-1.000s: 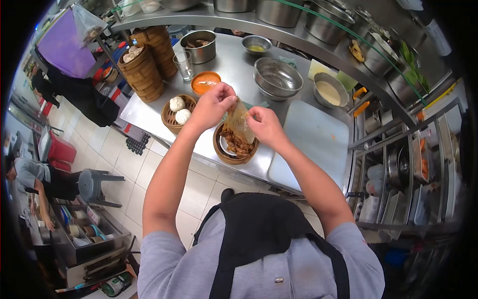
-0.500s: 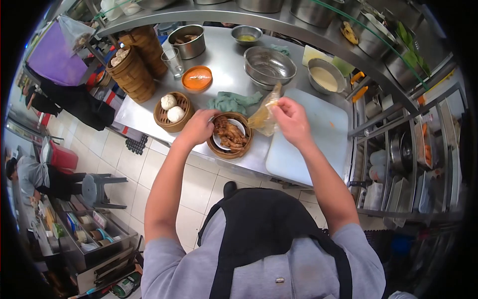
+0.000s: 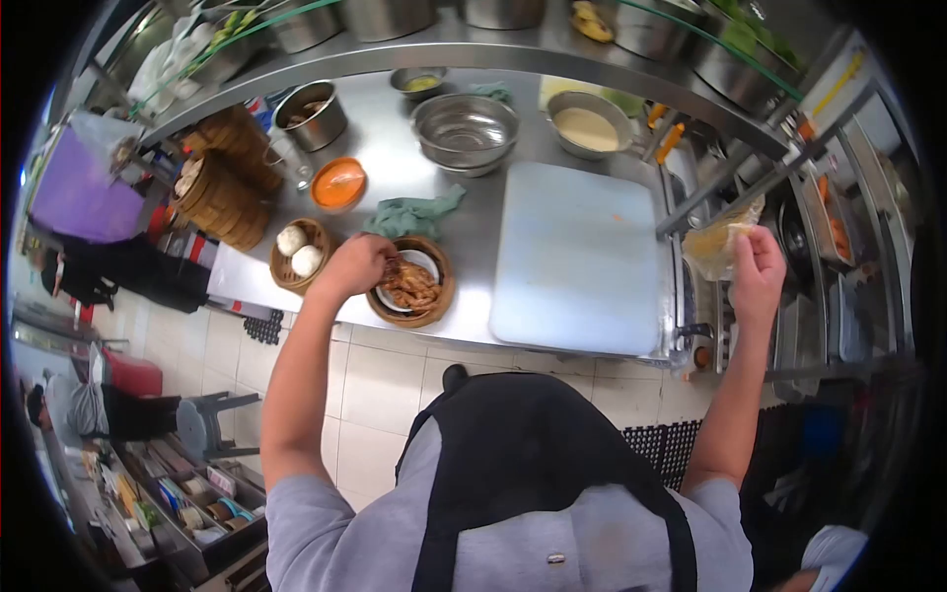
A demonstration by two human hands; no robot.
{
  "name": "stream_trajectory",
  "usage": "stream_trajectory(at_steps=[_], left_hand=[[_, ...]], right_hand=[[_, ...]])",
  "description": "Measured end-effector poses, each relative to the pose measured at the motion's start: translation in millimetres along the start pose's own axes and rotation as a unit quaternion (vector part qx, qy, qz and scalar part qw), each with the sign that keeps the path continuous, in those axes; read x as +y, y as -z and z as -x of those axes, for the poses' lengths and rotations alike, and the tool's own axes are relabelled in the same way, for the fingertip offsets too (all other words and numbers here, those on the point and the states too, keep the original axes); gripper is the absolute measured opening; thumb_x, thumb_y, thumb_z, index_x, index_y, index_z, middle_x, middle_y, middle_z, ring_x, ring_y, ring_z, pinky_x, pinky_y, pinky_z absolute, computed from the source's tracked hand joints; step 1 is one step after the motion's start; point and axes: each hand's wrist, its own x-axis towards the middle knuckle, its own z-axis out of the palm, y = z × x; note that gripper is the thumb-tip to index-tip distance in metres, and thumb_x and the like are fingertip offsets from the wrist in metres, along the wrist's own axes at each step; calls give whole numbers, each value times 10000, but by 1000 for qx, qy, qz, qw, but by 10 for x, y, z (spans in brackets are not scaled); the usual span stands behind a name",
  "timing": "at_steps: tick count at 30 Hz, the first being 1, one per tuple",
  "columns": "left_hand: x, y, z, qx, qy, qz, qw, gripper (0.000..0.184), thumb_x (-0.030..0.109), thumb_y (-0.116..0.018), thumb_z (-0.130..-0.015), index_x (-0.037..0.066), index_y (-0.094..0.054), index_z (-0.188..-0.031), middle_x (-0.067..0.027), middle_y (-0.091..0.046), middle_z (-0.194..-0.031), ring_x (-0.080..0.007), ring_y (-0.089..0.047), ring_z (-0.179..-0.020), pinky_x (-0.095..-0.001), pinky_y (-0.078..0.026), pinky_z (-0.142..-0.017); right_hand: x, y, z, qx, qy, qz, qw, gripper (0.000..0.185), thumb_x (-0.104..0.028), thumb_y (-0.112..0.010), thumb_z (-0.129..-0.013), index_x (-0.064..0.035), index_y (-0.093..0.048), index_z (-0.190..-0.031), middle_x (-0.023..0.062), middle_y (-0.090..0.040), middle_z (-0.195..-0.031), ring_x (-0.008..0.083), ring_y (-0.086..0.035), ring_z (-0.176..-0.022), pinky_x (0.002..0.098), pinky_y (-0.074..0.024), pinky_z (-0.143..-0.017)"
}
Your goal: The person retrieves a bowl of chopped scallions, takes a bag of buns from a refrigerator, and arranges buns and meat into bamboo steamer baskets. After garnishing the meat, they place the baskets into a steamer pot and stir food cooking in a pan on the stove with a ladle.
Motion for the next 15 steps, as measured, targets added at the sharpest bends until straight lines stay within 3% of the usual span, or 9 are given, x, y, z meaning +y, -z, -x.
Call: stream_trajectory(at_steps=[3, 5, 7, 8, 9, 10, 12, 15], left_hand=[[81, 6, -36, 66, -9, -5, 998, 260, 121, -594, -914, 61, -716, -1135, -196, -678, -1232, -372, -580, -1228, -459, -471, -1061], [155, 26, -116, 49, 16, 8, 999, 301, 142, -629, -915, 57, -683, -1199, -203, -655, -1274, -372, -580, -1237, -460, -465, -1069], [207, 9, -289, 52, -5, -10, 999, 374, 184, -661, -895, 60, -662, -1248, -227, -662, -1268, -388, -598, -1231, -468, -483, -1048], [252, 13, -425, 48, -10, -9, 999, 374, 184, -661, -895, 60, -662, -1248, -227, -662, -1268, -388, -598, -1231, -468, -483, -1048], [301, 7, -599, 18, 44, -45, 998, 409, 196, -677, -878, 62, -656, -1264, -244, -664, -1265, -399, -614, -1212, -478, -499, -1023], [360, -13, -786, -11, 95, -80, 992, 445, 208, -694, -861, 63, -650, -1280, -261, -667, -1262, -411, -630, -1193, -488, -516, -997], [142, -198, -1228, -40, 130, -163, 977, 459, 213, -679, -864, 36, -650, -1287, -260, -692, -1231, -403, -673, -1147, -481, -546, -980], [-625, -855, -1878, -92, 122, -246, 957, 374, 203, -644, -889, 21, -692, -1212, -242, -710, -1206, -386, -689, -1132, -460, -550, -996]], right_hand=[[166, 658, 0, 71, 8, 45, 996, 85, -93, -596, -1043, -23, -641, -1026, -17, -667, -918, 25, -590, -808, 199, -463, -713], [358, 997, 7, 103, -43, 42, 993, 109, -120, -590, -1052, -23, -635, -1030, -11, -669, -922, 18, -586, -824, 199, -460, -717], [858, 1300, -25, 112, -32, 36, 993, 154, -161, -589, -1056, -19, -649, -1046, -13, -672, -919, 42, -599, -827, 230, -481, -729], [1230, 1511, -31, 106, -83, 153, 979, 187, -184, -607, -1042, -6, -654, -1071, 14, -686, -949, 87, -621, -866, 265, -496, -770], [1529, 1640, 56, 102, -137, 270, 948, 228, -207, -625, -1027, 7, -660, -1095, 41, -701, -980, 132, -643, -905, 299, -511, -810], [1770, 1687, 225, 111, -142, 278, 944, 228, -207, -625, -1027, 7, -660, -1095, 41, -701, -980, 132, -643, -905, 299, -511, -810], [2043, 1821, 468, 114, -124, 432, 886, 330, -246, -662, -989, 35, -658, -1164, 112, -715, -1089, 222, -650, -1030, 350, -498, -914], [1753, 1657, 675, 165, -159, 344, 910, 389, -263, -680, -967, 42, -646, -1206, 164, -700, -1188, 260, -631, -1114, 358, -472, -973]])
